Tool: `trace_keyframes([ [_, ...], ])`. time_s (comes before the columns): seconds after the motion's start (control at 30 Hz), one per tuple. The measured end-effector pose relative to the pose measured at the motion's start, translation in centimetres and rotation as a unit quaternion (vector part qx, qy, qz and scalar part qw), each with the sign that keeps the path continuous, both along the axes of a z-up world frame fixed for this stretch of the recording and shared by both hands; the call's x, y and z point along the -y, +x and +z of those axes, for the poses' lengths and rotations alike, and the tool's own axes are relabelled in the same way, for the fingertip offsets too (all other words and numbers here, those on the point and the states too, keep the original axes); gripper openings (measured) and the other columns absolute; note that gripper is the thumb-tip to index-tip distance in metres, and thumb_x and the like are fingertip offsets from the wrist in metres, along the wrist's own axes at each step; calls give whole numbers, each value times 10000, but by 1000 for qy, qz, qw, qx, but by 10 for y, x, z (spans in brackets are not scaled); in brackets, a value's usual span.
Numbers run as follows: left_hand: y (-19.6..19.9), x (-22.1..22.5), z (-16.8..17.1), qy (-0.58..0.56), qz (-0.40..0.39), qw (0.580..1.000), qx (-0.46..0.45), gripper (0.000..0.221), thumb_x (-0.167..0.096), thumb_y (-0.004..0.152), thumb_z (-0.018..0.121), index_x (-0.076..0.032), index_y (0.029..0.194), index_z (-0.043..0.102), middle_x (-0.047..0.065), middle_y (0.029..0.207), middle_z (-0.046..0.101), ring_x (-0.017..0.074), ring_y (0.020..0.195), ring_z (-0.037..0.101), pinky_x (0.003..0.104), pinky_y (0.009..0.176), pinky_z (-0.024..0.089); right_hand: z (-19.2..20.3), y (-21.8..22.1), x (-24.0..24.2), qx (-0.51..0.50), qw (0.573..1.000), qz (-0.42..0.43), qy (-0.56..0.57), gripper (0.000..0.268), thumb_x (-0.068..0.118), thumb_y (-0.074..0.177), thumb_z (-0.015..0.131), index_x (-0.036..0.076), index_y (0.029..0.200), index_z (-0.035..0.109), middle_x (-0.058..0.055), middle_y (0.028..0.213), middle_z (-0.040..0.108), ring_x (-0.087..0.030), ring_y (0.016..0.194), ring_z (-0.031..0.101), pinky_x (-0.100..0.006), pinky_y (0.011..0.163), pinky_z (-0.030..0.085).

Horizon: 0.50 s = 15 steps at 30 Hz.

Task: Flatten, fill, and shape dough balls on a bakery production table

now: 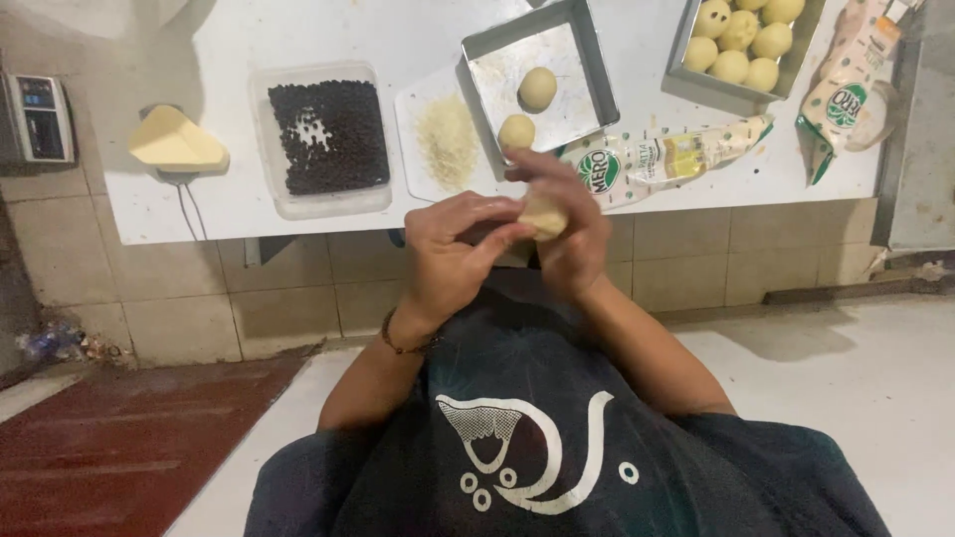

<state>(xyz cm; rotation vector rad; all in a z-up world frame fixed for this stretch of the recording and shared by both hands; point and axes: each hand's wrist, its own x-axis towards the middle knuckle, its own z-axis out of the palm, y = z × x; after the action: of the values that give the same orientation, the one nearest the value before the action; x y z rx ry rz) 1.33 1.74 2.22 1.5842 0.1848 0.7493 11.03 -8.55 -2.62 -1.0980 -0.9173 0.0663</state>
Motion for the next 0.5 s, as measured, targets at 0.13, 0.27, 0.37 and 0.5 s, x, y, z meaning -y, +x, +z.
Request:
trace_keyframes([
  [0.13,8,5,4,82,2,997,-13,124,-20,880,804,-63,996,808,114,923,789,320,824,777,361,700,631,6,2,-8,-122,991,23,44,523,408,1099,451,-58,1334,486,-387,1422,486,-523,1371,495,-567,1093,512],
  [0.27,9,7,0,211,11,977,-41,83,-69,958,729,-7,997,767,159,1058,712,372,911,757,437,762,637,4,0,-2,-441,876,151,122,581,508,1080,327,95,1294,676,-211,1392,619,-416,1315,588,-491,1092,547],
  [0.37,3,0,18,260,-4,964,-63,45,-64,900,801,-23,914,790,138,914,744,303,810,762,344,723,637,5,-10,10,-517,831,199,38,655,550,1033,376,25,1343,616,-261,1324,636,-423,1216,635,-536,1055,546],
  [0.5,1,-8,1,209,-28,976,-55,101,-97,851,846,-99,931,785,59,908,771,287,828,765,377,688,635,13,-4,13,-379,909,168,-36,821,669,1024,279,9,1462,495,-304,1441,550,-476,1356,535,-609,1153,427],
])
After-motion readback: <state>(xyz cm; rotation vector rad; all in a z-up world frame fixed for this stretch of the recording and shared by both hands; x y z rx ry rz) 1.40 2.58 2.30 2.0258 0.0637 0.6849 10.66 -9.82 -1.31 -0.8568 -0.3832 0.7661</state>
